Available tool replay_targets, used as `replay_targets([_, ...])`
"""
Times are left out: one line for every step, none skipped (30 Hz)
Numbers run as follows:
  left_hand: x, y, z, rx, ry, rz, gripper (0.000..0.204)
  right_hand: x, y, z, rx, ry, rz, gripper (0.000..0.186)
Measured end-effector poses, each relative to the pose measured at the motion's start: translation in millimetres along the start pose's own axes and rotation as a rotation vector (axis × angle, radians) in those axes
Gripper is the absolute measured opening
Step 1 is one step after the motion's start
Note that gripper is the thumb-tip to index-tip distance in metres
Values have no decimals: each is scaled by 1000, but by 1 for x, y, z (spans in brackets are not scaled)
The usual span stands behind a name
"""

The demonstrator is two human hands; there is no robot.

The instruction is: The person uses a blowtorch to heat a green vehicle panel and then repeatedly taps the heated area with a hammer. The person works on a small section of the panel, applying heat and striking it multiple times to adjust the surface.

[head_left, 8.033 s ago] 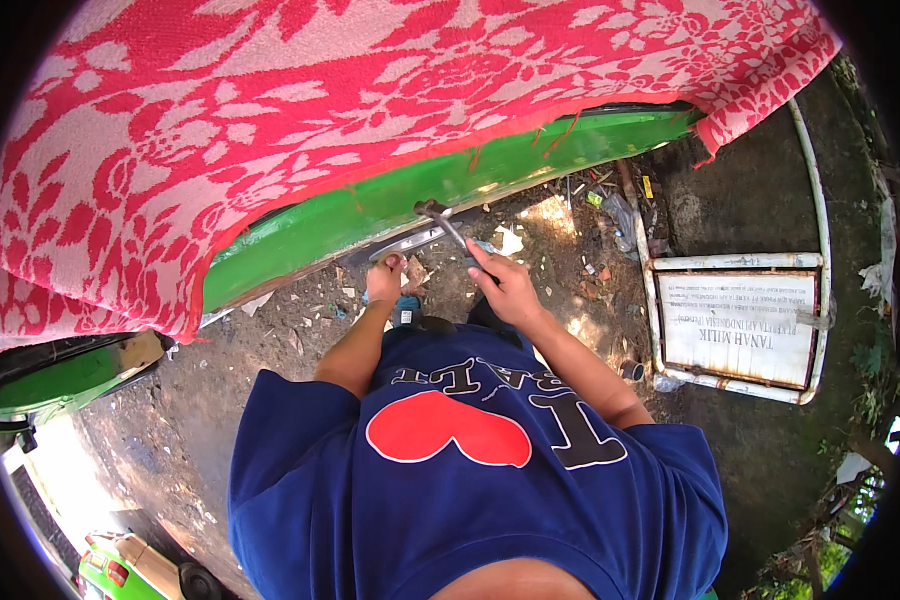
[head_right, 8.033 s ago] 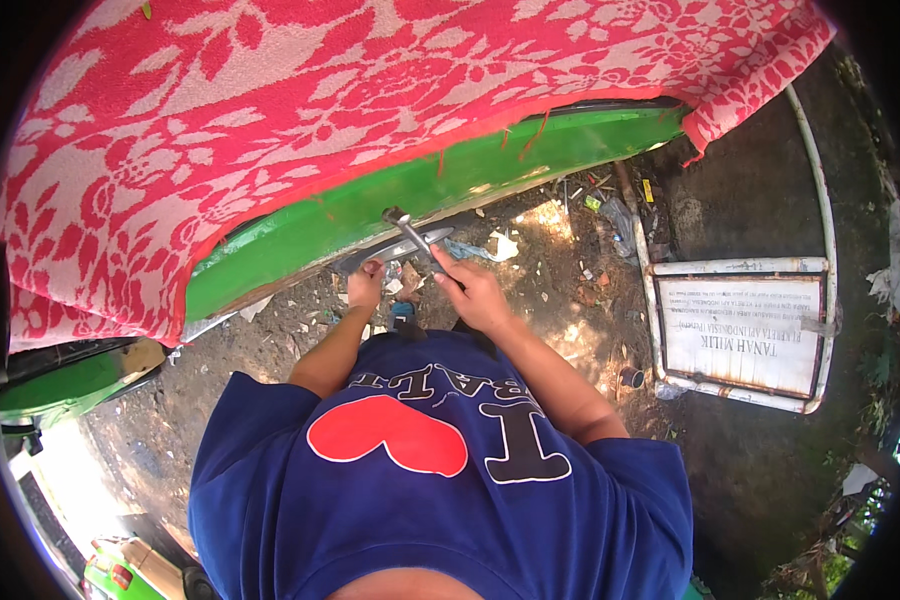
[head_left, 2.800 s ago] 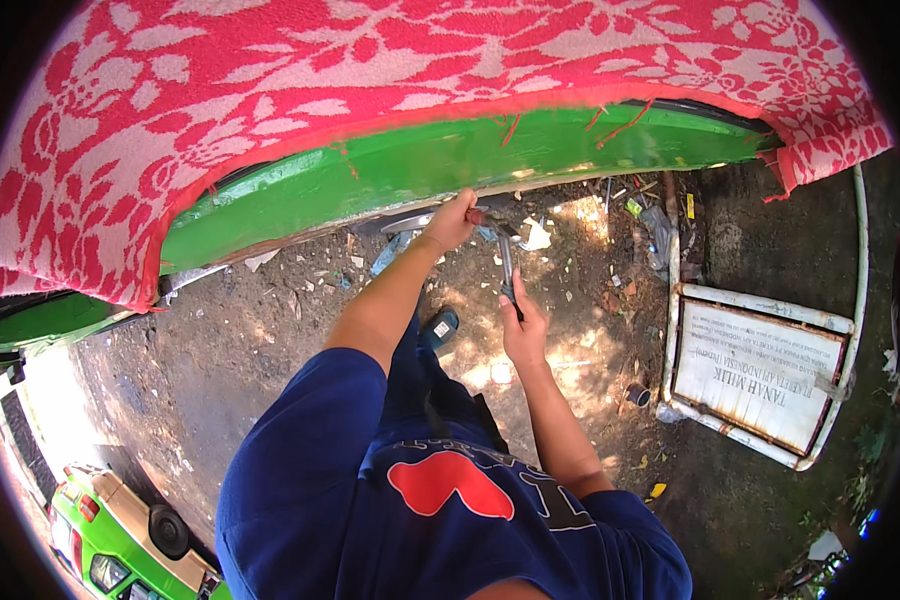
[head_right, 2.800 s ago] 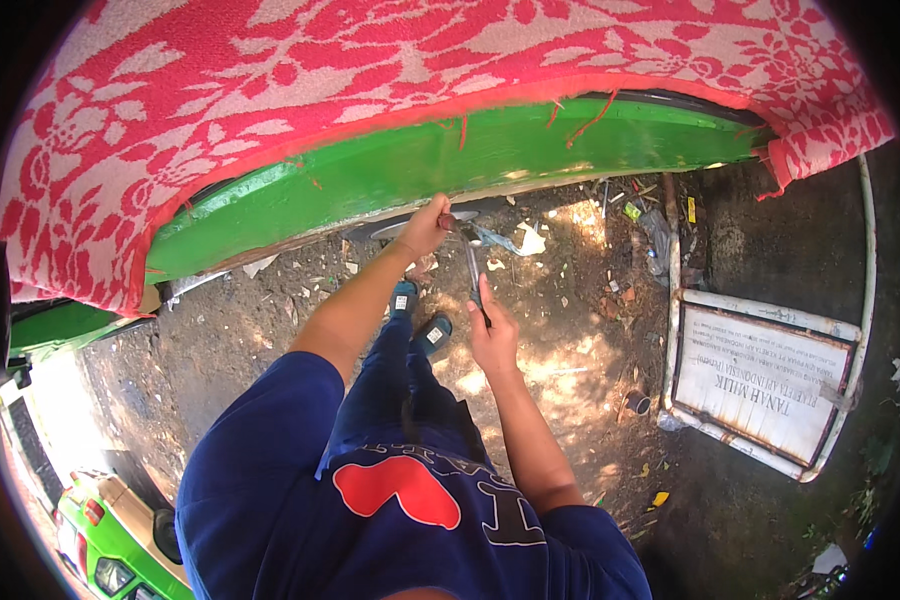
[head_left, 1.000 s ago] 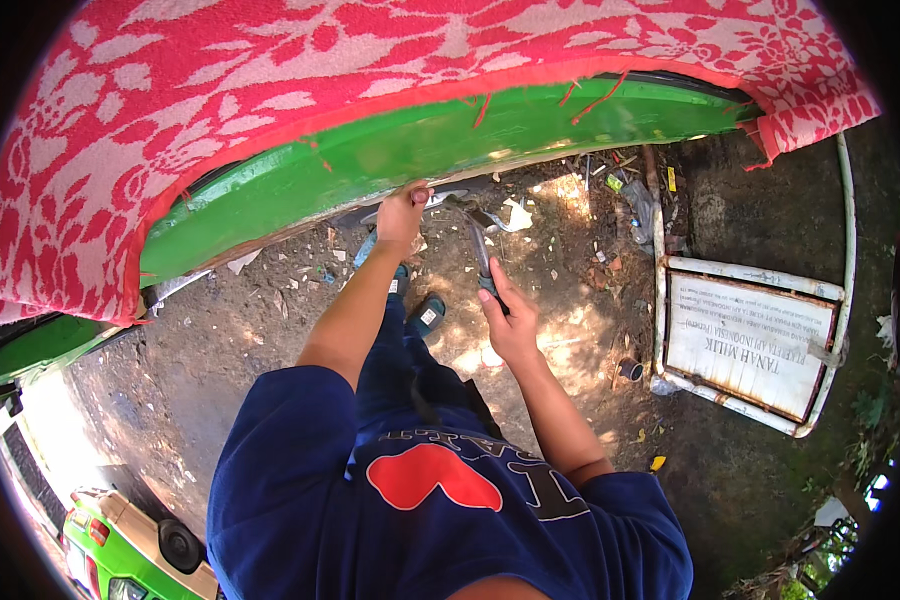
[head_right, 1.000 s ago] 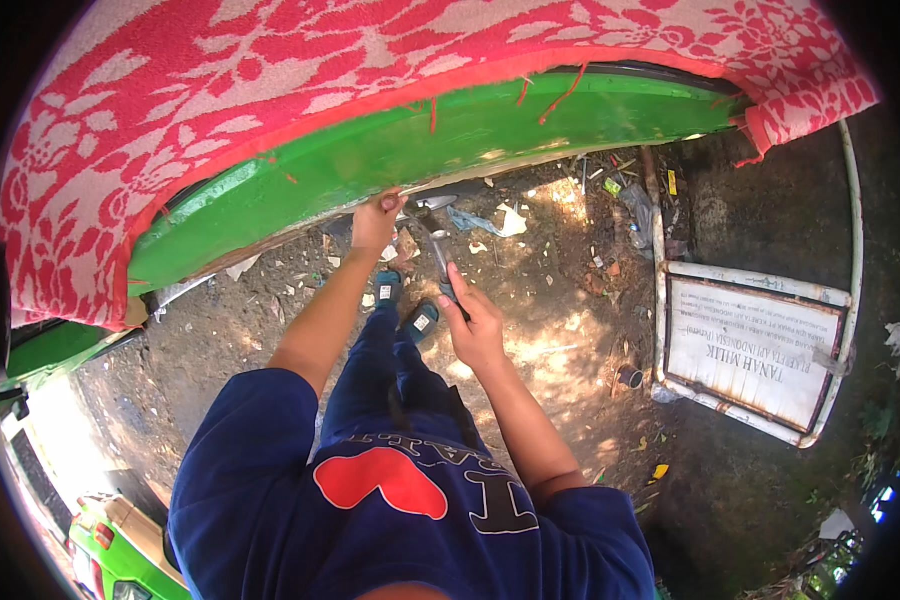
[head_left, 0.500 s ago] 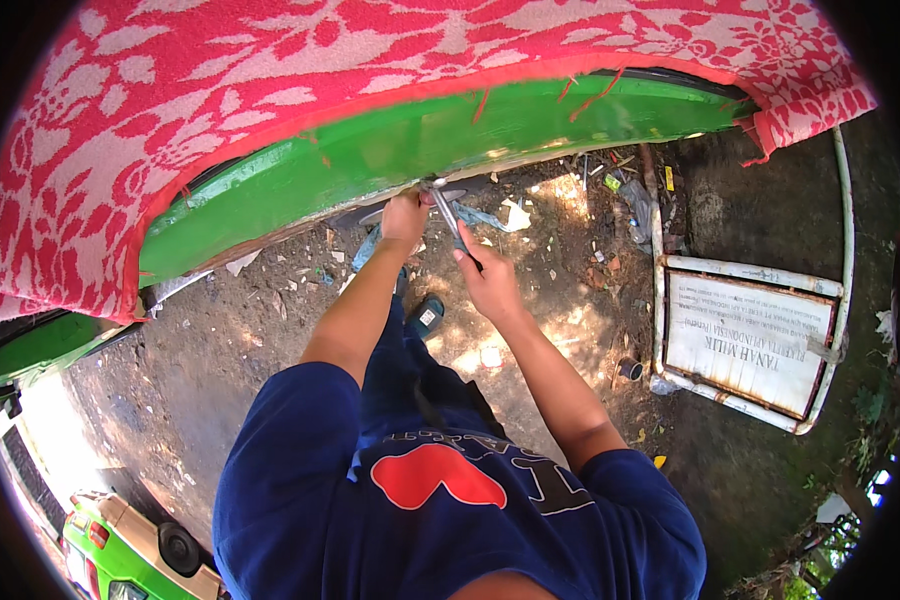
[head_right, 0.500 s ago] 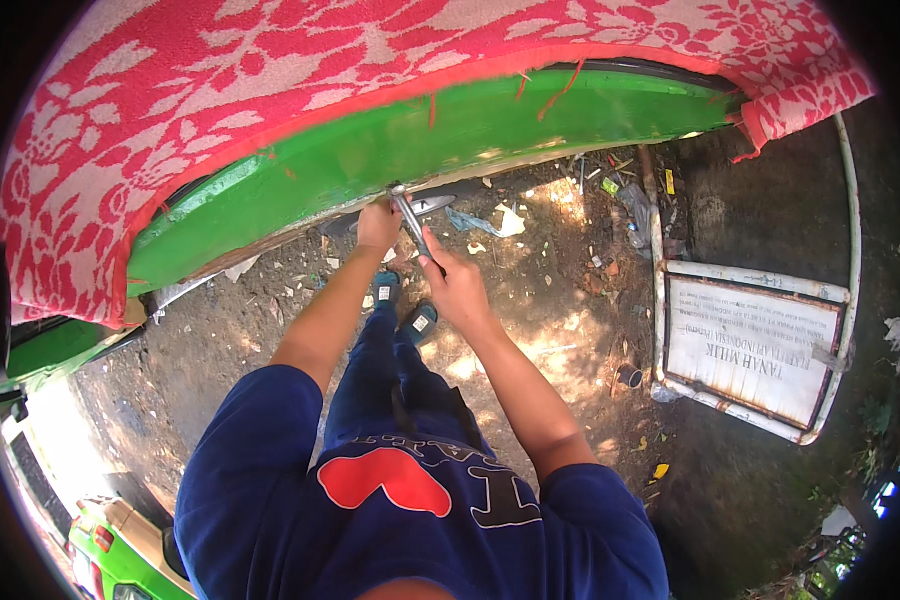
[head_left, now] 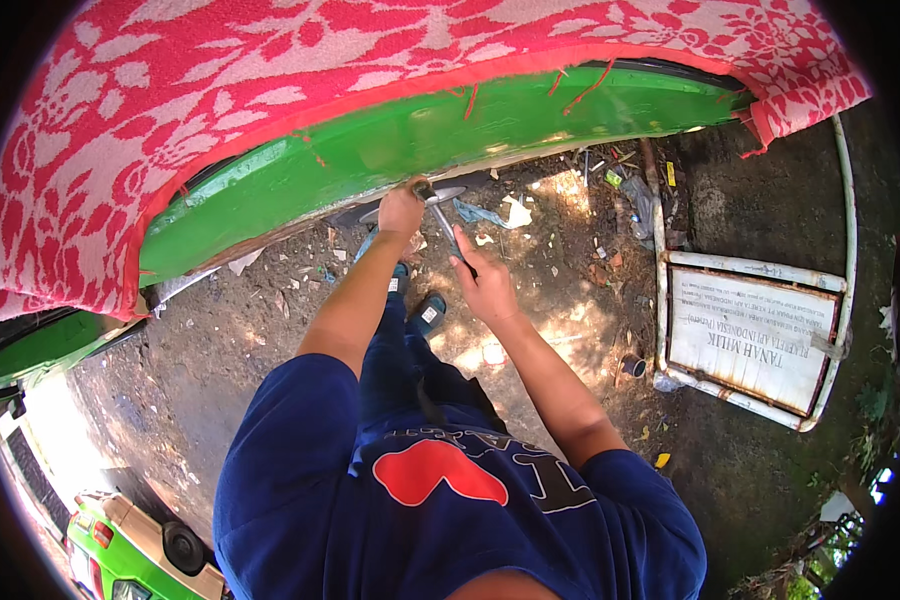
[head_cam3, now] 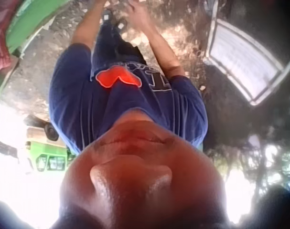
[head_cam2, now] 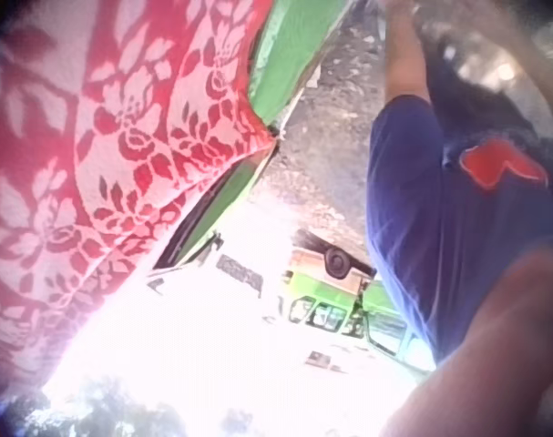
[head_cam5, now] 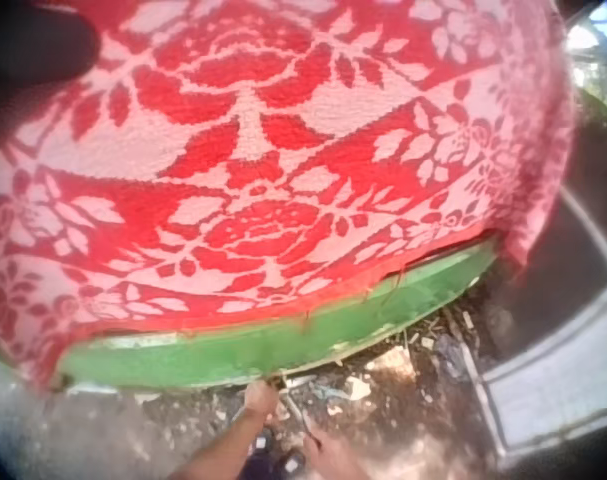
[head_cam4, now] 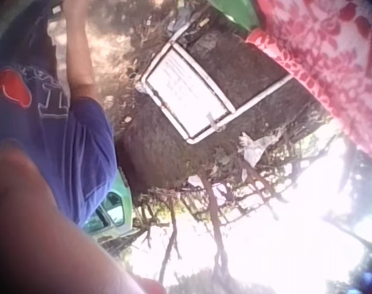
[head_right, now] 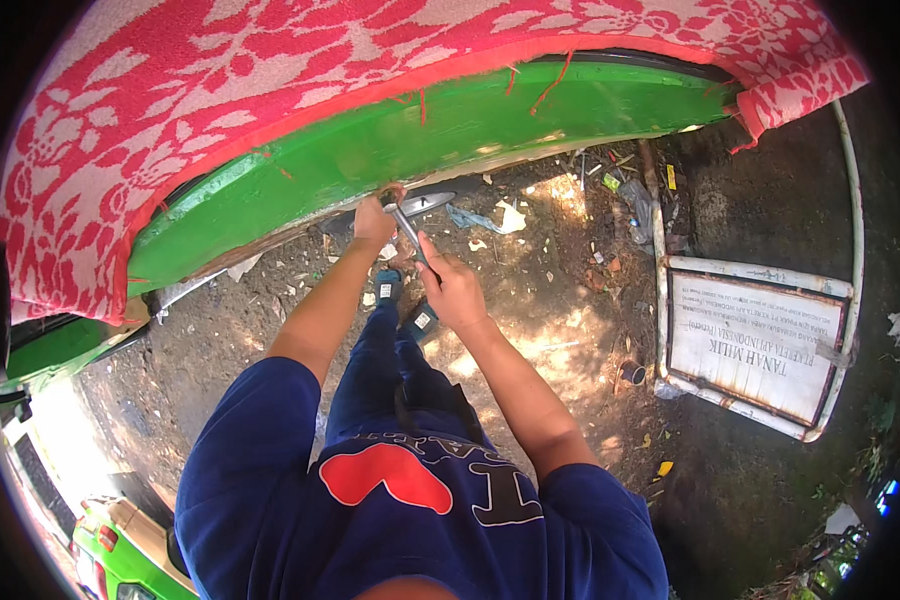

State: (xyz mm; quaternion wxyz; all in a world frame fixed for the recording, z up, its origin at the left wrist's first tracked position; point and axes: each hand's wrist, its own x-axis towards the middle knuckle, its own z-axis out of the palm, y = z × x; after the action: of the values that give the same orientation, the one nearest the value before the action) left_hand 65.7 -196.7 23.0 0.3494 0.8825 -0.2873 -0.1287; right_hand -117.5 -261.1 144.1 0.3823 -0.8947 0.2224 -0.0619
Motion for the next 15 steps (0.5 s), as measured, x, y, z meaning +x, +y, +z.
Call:
replay_targets([1,-5,0,19,-18,-82,16,1,-14,-1,66,-7,51,46])
replay_targets([3,-11,-1,48,-5,-70,16,0,-22,-2,172,84,5,46])
replay_targets([4,-18,-2,76,6,-59,15,0,-29,-2,278,174,-39,46])
replay_targets([6,-14,1,87,6,-39,15,-2,-29,-5,366,274,-72,46])
replay_targets([2,-12,2,78,8,-50,14,-5,-27,1,346,462,-253,46])
replay_targets([6,-11,2,9,16,-30,15,-1,-19,4,230,322,-185,46])
replay_targets([5,-13,1,-59,17,-16,15,4,-14,4,116,178,-107,46])
replay_targets([4,-13,3,-129,18,-2,15,4,-11,4,3,33,-29,47])
replay_targets([3,-10,8,-89,3,-15,15,-2,-8,2,74,87,-4,47])
replay_targets([4,-9,10,-40,-4,-31,15,-3,-14,-1,152,138,12,47])
replay_targets([4,-8,14,8,-13,-46,15,-4,-19,-5,228,190,31,48])
replay_targets([2,-8,17,55,-24,-61,16,-6,-20,-6,304,242,52,48])
replay_targets([4,-16,23,39,-14,-77,17,-10,-21,-6,345,389,-99,47])
replay_targets([10,-32,27,-2,30,-76,16,-1,-15,1,238,299,-114,47])
replay_targets([12,-56,29,-40,70,-86,16,6,-7,13,134,199,-124,47])
